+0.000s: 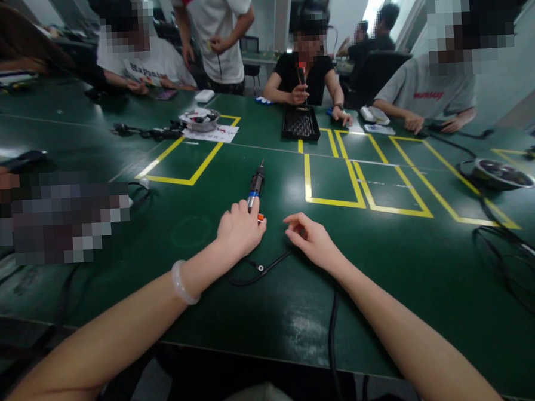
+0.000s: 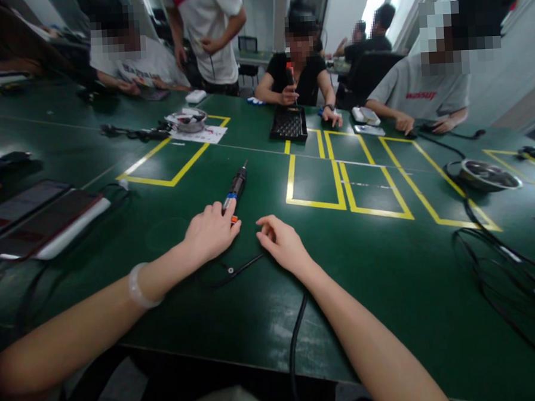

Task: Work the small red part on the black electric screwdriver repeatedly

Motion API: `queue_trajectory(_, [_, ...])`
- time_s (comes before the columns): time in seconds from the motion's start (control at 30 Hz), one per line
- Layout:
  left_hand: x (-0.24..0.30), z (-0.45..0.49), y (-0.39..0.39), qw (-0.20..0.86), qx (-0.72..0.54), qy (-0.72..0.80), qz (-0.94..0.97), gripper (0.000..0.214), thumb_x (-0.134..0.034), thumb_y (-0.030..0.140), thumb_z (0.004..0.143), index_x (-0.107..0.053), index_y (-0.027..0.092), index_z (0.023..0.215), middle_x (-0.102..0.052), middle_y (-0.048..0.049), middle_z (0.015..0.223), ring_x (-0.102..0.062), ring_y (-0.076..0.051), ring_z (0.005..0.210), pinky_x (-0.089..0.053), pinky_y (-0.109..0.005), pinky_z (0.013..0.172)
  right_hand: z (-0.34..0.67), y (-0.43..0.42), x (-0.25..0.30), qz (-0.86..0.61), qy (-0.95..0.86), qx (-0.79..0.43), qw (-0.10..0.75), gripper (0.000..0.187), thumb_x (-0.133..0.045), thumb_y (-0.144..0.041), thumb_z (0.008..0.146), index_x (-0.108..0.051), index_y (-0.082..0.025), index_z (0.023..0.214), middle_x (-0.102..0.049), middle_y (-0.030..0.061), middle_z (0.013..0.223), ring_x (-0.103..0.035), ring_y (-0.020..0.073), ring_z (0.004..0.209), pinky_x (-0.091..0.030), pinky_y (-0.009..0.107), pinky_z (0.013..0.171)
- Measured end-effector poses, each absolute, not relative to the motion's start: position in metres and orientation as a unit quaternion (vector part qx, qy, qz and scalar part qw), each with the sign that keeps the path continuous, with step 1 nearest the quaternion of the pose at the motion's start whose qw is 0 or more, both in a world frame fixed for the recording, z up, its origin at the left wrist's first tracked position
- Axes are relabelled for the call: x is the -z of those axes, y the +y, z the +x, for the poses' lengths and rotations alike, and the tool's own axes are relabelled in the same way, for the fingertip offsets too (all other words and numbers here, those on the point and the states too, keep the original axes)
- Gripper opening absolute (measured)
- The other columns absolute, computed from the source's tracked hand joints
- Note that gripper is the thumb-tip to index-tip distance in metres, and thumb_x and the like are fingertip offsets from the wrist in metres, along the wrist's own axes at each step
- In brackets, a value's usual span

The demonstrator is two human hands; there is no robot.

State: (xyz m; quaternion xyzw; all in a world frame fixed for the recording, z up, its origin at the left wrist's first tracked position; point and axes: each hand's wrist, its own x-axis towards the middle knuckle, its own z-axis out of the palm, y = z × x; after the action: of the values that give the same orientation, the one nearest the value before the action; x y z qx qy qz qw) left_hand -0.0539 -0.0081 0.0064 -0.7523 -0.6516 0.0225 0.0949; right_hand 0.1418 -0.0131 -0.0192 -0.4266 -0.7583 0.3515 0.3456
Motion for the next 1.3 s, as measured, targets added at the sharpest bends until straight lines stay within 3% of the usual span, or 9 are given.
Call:
queue_trajectory(0.17, [-0.01,-0.023,-0.021,0.061,-0.018,-0.622,-0.78,0.058,-0.035,0.043,0.098,-0.039,0.012,0.146,-0.055,-0.0196,0.114,-0.056,-0.03,0.098,-0.045,-0.034,0.071,0.139,-0.015,0.021,-0.419,-0.75,-0.376,0.348,0.027,-0.053,-0.029,0.09,-0.053,-0.021,0.116,-0.063,0.0028,0.09,-0.058,0.0151,0.077,-0.044,0.027,0.067])
queue_trajectory(0.5, [-0.012,-0.002,-0.033,0.038,-0.005,-0.593,-0.805,0.051,-0.043,0.037,0.095,-0.046,0.012,0.14,-0.056,-0.0191,0.113,-0.057,-0.03,0.096,-0.045,-0.034,0.068,0.147,-0.007,0.026,-0.401,-0.713,-0.451,0.357,0.013,-0.063,-0.028,0.083,-0.059,-0.018,0.089,-0.061,0.0011,0.079,-0.056,0.0136,0.071,-0.044,0.027,0.065])
queue_trajectory(0.67, [-0.012,-0.01,-0.037,0.032,0.005,-0.565,-0.824,0.055,-0.042,0.04,0.095,-0.042,0.017,0.145,-0.055,-0.0168,0.111,-0.057,-0.03,0.097,-0.046,-0.036,0.071,0.15,-0.005,0.028,-0.404,-0.687,-0.489,0.354,0.015,-0.065,-0.027,0.079,-0.056,-0.017,0.083,-0.055,-0.0022,0.07,-0.05,0.0104,0.06,-0.042,0.025,0.058])
queue_trajectory(0.87, [-0.007,-0.027,-0.039,0.014,0.045,-0.547,-0.836,0.065,-0.046,0.051,0.092,-0.035,0.023,0.149,-0.054,-0.0138,0.113,-0.056,-0.028,0.102,-0.045,-0.04,0.085,0.16,-0.001,0.02,-0.421,-0.644,-0.54,0.341,0.019,-0.066,-0.033,0.077,-0.054,-0.017,0.081,-0.056,-0.0025,0.067,-0.05,0.0089,0.053,-0.041,0.023,0.049])
queue_trajectory(1.3, [-0.006,-0.03,-0.036,-0.014,0.053,-0.555,-0.83,0.075,-0.053,0.048,0.086,-0.029,0.022,0.153,-0.053,-0.0126,0.112,-0.056,-0.027,0.098,-0.046,-0.039,0.084,0.163,0.0,0.024,-0.393,-0.642,-0.567,0.333,0.024,-0.07,-0.035,0.076,-0.055,-0.018,0.084,-0.057,-0.0022,0.07,-0.053,0.0091,0.056,-0.041,0.022,0.05])
